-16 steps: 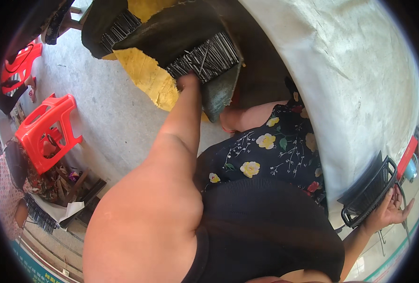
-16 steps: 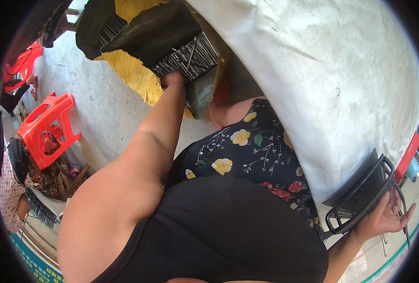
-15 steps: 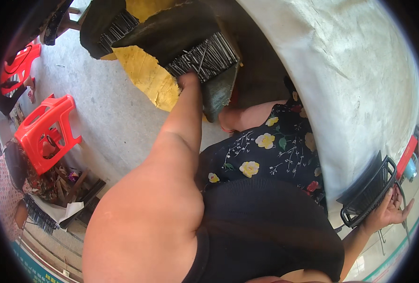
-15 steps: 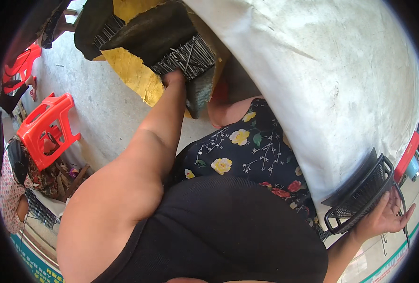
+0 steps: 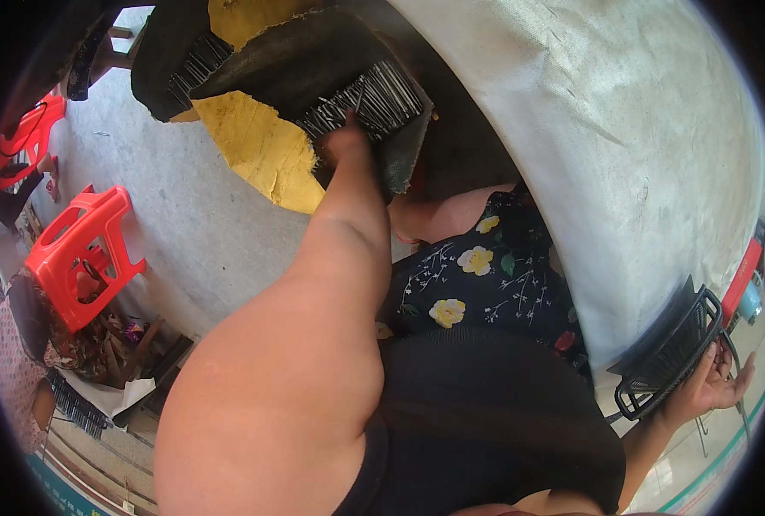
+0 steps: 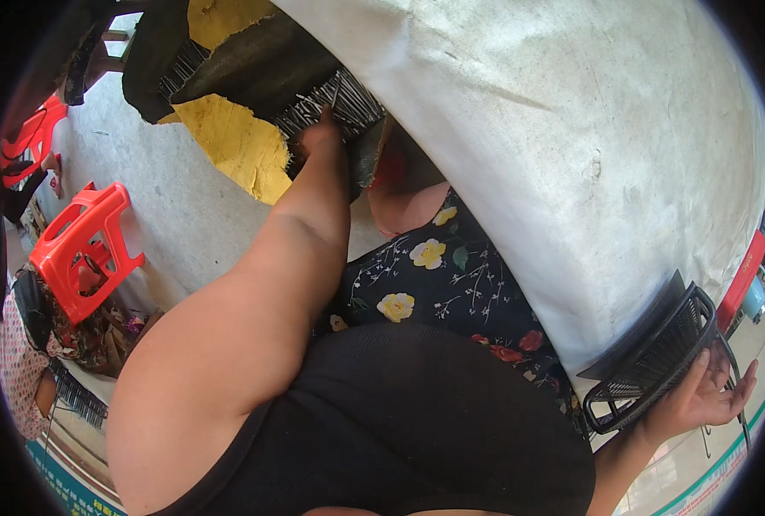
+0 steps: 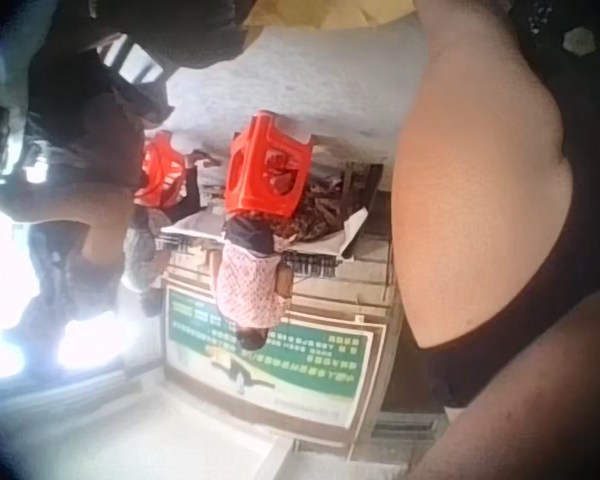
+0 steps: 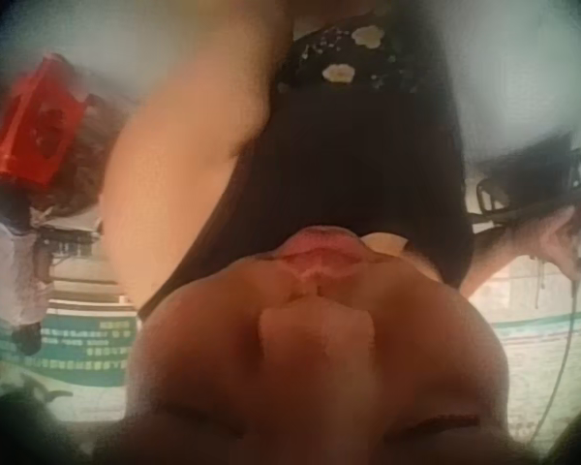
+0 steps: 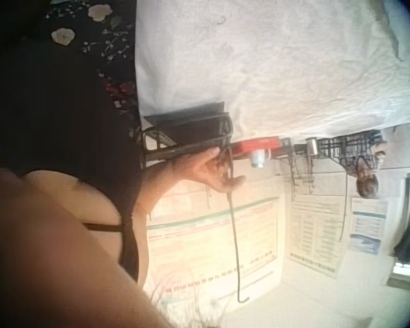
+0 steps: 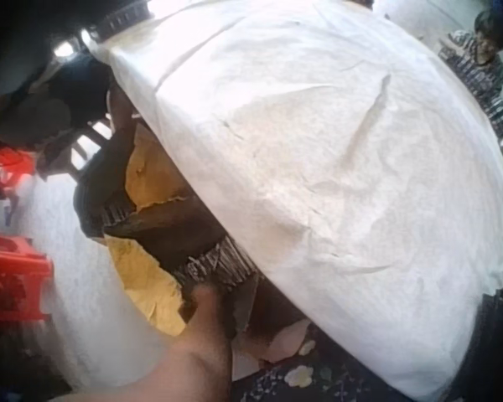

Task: The person retrieves metal pins from a bag, places them on the table, and inserts them one by one into the holes of a perforated rack.

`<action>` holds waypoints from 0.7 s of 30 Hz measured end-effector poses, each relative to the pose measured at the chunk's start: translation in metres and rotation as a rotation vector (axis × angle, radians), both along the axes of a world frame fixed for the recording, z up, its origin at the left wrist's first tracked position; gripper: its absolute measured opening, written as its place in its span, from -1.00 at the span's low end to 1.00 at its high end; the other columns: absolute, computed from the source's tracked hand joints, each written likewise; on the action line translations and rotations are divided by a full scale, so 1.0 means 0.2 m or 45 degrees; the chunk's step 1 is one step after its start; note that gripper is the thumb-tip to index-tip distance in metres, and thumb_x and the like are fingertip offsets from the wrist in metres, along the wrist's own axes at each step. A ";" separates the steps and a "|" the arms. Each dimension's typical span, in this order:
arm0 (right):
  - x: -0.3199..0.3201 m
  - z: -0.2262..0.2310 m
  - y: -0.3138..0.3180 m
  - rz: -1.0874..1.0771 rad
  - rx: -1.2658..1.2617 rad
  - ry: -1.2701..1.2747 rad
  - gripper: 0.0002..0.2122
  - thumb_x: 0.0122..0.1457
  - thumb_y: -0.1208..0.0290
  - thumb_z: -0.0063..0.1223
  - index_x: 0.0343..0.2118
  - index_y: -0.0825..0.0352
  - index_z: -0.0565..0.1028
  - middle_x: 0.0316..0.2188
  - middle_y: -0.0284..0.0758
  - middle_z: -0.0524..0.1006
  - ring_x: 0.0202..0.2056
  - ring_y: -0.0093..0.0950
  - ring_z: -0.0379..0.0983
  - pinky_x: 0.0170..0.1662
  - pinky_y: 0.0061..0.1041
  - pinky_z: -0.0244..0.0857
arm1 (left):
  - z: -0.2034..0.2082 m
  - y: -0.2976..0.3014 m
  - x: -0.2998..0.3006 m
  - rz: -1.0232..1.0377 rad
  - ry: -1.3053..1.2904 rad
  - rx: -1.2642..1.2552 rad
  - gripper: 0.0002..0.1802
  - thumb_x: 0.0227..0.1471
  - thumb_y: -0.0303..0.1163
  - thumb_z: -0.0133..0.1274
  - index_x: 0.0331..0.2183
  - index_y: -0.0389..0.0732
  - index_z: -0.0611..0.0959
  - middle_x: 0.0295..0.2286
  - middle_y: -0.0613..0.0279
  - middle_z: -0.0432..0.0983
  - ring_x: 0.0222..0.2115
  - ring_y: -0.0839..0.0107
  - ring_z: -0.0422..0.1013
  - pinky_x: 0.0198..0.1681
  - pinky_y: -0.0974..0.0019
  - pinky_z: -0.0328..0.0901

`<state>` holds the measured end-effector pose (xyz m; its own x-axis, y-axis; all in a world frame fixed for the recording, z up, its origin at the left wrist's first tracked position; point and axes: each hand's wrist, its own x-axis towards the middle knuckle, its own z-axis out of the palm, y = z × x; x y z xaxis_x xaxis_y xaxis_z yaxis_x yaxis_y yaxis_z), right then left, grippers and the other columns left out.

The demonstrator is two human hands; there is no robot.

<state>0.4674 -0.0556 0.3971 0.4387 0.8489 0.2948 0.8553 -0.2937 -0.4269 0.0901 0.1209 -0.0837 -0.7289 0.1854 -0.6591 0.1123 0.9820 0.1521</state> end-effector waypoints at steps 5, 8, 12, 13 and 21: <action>-0.01 0.01 0.02 -0.018 -0.013 -0.018 -0.47 0.15 0.73 -0.05 0.15 0.48 0.04 -0.18 0.07 0.44 -0.10 -0.23 0.46 0.03 -0.32 0.36 | -0.04 -0.02 0.12 -0.029 0.173 0.021 0.59 -0.46 0.34 0.32 0.23 -0.51 -0.20 0.22 -0.31 -0.14 0.22 -0.14 -0.04 0.27 0.02 -0.04; -0.02 0.01 0.02 -0.032 -0.022 -0.054 -0.47 0.16 0.72 -0.05 0.16 0.46 0.03 -0.17 0.07 0.43 -0.10 -0.23 0.46 0.03 -0.32 0.35 | -0.05 -0.03 0.17 -0.165 0.168 -0.031 0.63 -0.48 0.33 0.34 0.23 -0.50 -0.27 0.22 -0.34 -0.16 0.22 -0.14 -0.04 0.28 0.03 -0.06; -0.04 0.00 0.02 -0.045 -0.002 -0.001 -0.46 0.16 0.71 -0.05 0.17 0.45 0.01 -0.16 0.08 0.43 -0.10 -0.23 0.46 0.04 -0.32 0.35 | -0.06 -0.01 0.19 -0.277 0.187 -0.062 0.65 -0.49 0.30 0.36 0.23 -0.49 -0.31 0.22 -0.35 -0.17 0.22 -0.15 -0.04 0.28 0.03 -0.07; -0.04 0.00 0.01 -0.052 0.003 0.004 -0.46 0.17 0.70 -0.05 0.17 0.44 0.01 -0.16 0.08 0.43 -0.09 -0.23 0.46 0.04 -0.33 0.35 | -0.01 0.01 0.19 -0.254 0.185 -0.040 0.63 -0.49 0.27 0.37 0.23 -0.48 -0.29 0.22 -0.34 -0.16 0.22 -0.13 -0.03 0.27 0.04 -0.05; -0.03 -0.02 0.02 0.025 0.041 0.055 -0.44 0.18 0.70 -0.03 0.20 0.42 0.00 -0.17 -0.02 0.41 -0.11 -0.35 0.41 0.02 -0.45 0.34 | -0.20 -0.08 -0.03 -0.127 0.208 0.131 0.30 -0.36 0.05 0.39 0.20 -0.41 0.02 0.18 -0.26 0.05 0.20 -0.11 0.05 0.25 0.05 0.03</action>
